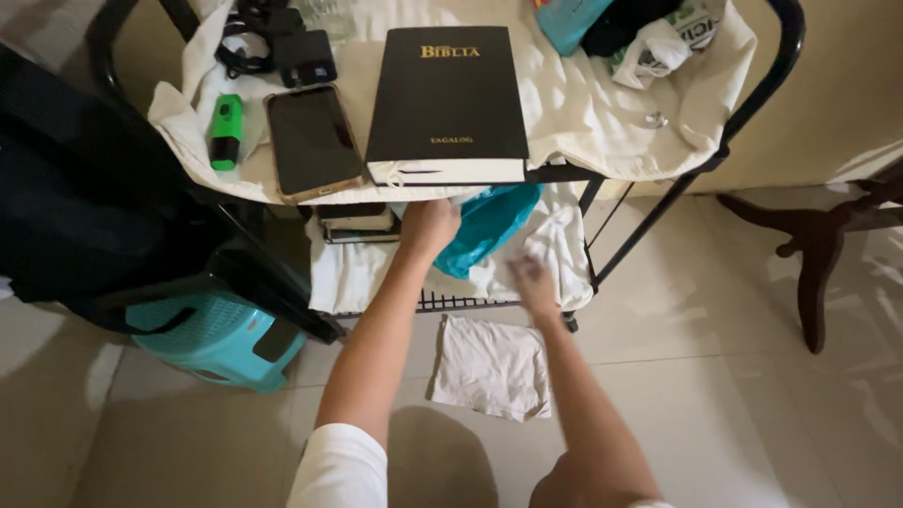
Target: The person coils a black cable and places it on a small rolling rack. They then pick up a white cloth, fold it, and place it on the rack. Finally, they handle a book and a plastic bag, arranging them on the rack.
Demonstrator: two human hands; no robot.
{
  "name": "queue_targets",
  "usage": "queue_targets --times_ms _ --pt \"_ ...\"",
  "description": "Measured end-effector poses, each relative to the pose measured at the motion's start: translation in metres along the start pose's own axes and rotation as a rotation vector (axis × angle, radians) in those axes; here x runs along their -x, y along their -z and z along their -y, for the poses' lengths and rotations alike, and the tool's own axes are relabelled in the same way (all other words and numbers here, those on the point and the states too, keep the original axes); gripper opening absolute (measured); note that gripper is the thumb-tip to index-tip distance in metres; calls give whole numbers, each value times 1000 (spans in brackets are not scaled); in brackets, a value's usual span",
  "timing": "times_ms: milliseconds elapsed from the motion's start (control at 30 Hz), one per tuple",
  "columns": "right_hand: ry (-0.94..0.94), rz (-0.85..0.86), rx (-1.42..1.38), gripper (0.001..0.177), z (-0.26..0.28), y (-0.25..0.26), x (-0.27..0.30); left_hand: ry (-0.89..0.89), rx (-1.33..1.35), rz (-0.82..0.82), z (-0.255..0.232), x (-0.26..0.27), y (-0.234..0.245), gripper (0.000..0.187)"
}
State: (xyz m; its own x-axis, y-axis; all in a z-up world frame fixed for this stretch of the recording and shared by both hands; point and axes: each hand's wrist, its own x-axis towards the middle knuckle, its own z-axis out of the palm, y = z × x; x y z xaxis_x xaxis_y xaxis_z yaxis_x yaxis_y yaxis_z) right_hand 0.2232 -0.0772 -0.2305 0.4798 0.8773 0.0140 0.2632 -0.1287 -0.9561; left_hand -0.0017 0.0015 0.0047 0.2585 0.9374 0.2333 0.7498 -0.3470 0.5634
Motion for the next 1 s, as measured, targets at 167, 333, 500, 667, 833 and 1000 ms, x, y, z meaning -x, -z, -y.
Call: queue_targets --times_ms 167,333,500,667,833,1000 --pt "150 -6 423 34 14 -64 15 -247 146 -245 -8 50 30 40" --pt "278 13 546 39 57 -37 61 -136 93 -211 -22 95 65 24" --pt "17 164 178 52 127 45 162 -37 76 -211 -17 86 103 24" --pt "218 -167 650 34 202 55 203 -47 62 -314 -9 47 86 40" --pt "839 -226 448 53 238 47 159 -71 328 -173 3 39 90 57" --pt "395 145 470 62 242 15 78 -384 448 -186 -11 88 112 103"
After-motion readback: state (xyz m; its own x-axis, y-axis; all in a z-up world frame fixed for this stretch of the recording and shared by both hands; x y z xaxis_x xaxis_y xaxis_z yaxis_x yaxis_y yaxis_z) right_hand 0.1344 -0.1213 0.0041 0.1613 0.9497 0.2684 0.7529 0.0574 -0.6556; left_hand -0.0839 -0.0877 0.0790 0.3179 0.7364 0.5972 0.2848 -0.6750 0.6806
